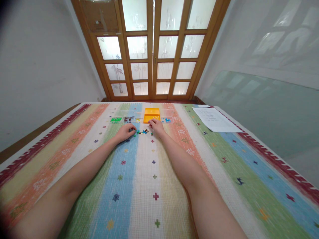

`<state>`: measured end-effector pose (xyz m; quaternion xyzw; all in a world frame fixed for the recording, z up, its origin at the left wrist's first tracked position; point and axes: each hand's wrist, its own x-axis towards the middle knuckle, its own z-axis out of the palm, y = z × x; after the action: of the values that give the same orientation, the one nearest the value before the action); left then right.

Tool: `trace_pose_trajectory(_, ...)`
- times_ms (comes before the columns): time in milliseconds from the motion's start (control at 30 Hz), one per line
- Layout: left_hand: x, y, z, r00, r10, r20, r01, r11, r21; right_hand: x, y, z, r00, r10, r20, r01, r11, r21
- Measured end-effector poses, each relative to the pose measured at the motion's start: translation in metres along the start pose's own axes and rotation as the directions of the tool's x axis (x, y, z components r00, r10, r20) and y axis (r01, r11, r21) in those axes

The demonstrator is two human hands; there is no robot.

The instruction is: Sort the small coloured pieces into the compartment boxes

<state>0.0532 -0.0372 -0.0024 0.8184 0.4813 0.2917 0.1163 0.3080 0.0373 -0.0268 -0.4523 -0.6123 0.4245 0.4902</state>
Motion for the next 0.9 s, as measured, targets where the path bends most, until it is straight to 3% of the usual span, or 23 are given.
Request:
trace_pose_trajectory(167,0.000,-0.003,0.001,0.991,-0.124,-0.052,0.117,0.986,-0.120,0.000,0.002,0.000,1.000,-0.006,0.008,0.006,1.000,0.005)
trace_pose_trajectory(567,0.003,-0.013,-0.002,0.965,-0.211,-0.154,0.170,0.954,-0.246,-0.002,-0.004,-0.001,1.000,0.012,0.005,-0.012,1.000,-0.013)
trace_pose_trajectory(800,0.006,-0.034,-0.008,0.921,-0.321,-0.221,0.222,0.898,-0.380,0.000,0.000,0.000,1.000,0.026,0.009,-0.026,1.000,-0.016)
trace_pose_trajectory(900,0.007,-0.048,-0.013,0.882,-0.382,-0.276,0.223,0.854,-0.469,0.001,0.003,0.000,1.000,0.010,0.009,-0.010,1.000,-0.013)
